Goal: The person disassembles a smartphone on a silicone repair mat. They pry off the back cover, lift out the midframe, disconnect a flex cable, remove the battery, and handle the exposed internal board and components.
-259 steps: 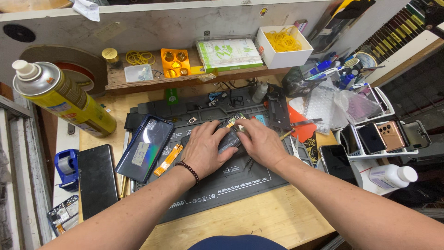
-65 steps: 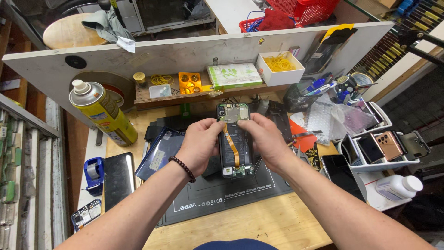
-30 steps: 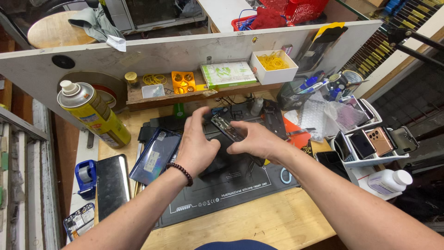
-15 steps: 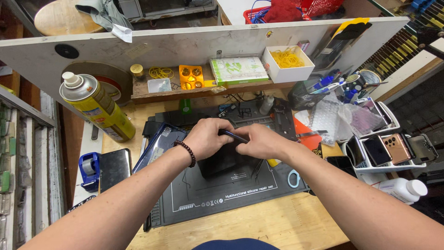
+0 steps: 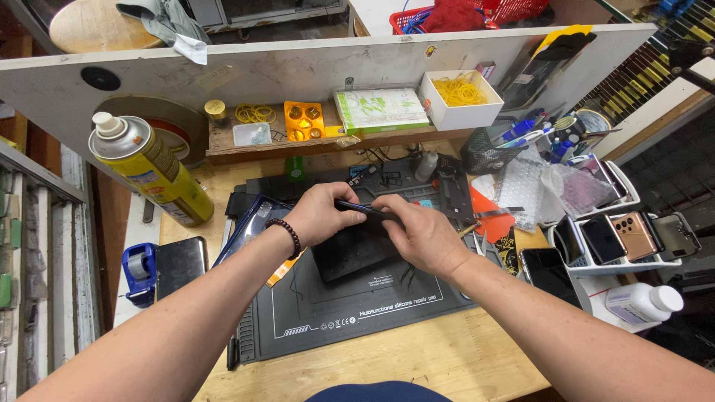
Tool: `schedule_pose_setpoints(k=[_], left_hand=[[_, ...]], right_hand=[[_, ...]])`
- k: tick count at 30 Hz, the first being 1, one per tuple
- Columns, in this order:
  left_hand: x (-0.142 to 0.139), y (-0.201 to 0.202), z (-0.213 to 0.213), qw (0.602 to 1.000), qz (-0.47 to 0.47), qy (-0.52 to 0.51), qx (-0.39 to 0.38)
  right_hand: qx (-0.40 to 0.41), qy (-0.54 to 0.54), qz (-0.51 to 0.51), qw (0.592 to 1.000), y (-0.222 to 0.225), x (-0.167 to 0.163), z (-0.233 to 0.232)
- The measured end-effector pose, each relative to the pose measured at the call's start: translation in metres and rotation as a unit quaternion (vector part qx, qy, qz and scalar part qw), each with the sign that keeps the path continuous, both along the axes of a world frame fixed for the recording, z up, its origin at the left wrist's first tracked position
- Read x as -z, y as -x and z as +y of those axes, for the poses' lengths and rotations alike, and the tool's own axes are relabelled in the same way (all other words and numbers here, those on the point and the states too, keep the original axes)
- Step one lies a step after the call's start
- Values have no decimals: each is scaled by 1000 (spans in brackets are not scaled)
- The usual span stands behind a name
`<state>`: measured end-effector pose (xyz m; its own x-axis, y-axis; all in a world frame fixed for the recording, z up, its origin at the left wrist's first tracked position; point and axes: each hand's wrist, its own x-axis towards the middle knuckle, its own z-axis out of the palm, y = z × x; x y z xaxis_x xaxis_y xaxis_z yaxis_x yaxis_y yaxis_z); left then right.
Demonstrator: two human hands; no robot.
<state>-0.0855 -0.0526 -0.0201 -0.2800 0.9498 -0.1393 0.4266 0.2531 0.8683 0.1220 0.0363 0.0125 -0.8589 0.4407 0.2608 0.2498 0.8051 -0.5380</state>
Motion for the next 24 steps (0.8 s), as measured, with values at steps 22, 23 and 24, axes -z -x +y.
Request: schedule_pose_setpoints(k=[22,23,24], left_hand=[[21,4,20,979,-196,55,-34],[22,3,22,978,-197,60,-36],[22,3,23,977,-199,64,-39]], right_hand=[[-20,-42,18,999,0,5,7],[-6,-37,-1,999,0,5,7],[7,-32,-19,999,0,5,7]])
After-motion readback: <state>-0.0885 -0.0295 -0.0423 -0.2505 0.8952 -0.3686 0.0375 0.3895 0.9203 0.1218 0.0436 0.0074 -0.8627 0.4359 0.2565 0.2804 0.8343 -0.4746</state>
